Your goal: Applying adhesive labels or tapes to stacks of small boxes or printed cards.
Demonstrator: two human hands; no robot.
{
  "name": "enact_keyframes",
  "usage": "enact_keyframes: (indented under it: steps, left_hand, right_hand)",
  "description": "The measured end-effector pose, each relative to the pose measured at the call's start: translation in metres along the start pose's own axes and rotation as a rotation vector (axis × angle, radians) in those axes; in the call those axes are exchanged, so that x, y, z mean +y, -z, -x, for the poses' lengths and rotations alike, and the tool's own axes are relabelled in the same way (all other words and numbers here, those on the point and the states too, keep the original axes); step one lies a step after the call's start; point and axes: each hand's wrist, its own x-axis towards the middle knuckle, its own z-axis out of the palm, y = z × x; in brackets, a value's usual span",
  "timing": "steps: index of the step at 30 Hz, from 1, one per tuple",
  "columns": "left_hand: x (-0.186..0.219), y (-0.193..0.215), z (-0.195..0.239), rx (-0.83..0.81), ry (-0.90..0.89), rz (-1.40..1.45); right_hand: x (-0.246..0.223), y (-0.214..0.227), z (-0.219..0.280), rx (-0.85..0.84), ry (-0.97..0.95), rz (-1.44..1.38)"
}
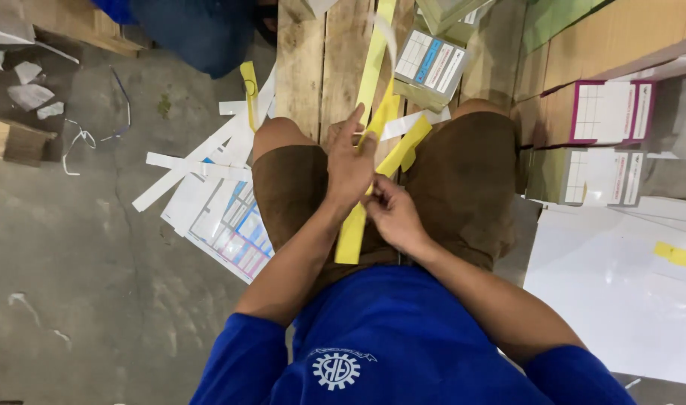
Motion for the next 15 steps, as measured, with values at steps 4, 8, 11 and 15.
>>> enact_keyframes:
  steps: [4,8,11,15]
  left_hand:
    - [-0.054,-0.024,-0.041,-0.062,0.317,0.231]
    - [-0.082,-0.035,-0.081,-0.137,0.674,0.580]
    - [-0.134,-0.056,-0.099,-0.143,0.531,0.520]
    - [-0.137,-0.058,-0.104,-0.130,0.367,0.321]
  right_hand:
    - [0.029,0.014,-0.006,-0.033,-0.286,-0.301]
    - [0.046,0.016,-0.009,-0.082,-0.430,-0.232]
    - [0.071,0.018,-0.026,0.000,-0.365,-0.157]
    - [0.096,0.023,-0.054,0.094,-0.247,-0.085]
